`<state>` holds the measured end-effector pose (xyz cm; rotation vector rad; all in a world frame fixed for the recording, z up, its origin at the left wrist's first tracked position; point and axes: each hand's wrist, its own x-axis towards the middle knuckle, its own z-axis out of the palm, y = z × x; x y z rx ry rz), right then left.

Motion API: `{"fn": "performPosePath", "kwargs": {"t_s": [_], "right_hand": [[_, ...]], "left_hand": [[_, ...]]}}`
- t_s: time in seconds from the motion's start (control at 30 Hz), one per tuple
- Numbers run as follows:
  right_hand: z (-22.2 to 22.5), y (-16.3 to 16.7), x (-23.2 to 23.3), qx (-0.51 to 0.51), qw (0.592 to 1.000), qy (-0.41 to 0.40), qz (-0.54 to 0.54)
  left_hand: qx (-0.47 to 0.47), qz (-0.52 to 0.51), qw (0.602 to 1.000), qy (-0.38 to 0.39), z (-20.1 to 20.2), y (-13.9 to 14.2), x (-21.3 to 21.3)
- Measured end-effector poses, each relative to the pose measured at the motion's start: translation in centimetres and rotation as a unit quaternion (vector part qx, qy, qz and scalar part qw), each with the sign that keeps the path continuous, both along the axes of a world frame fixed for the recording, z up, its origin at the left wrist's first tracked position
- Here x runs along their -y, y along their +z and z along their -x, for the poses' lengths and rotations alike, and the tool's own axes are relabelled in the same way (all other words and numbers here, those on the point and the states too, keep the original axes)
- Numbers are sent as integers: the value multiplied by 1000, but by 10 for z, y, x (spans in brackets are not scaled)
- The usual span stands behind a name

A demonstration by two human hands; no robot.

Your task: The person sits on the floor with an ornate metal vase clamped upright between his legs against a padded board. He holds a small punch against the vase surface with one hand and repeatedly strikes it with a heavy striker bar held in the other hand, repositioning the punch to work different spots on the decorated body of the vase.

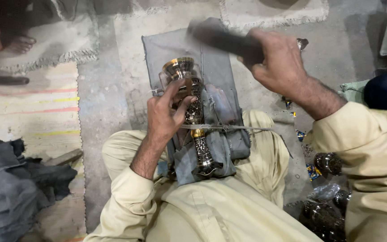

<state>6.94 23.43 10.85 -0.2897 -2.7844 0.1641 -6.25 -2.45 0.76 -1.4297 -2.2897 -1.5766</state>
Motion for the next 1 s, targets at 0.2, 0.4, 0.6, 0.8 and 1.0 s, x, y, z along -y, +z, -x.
{"fn": "performPosePath", "kwargs": {"t_s": [0.2,0.4,0.6,0.8,1.0], "right_hand": [[-1,8,3,-25,999,10,42],[-4,14,4,-40,999,15,-9],[-8,14,5,69,986,31,-150],[-7,9,9,127,992,8,-15],[-5,-6,18,-2,993,-16,115]], "left_hand": [[9,14,1000,-11,3,-5,0],[11,5,1000,-9,3,-3,1],[84,-20,996,-5,-1,-7,5],[103,-29,993,-56,-4,-14,11],[33,7,999,-25,-3,-18,7]]}}
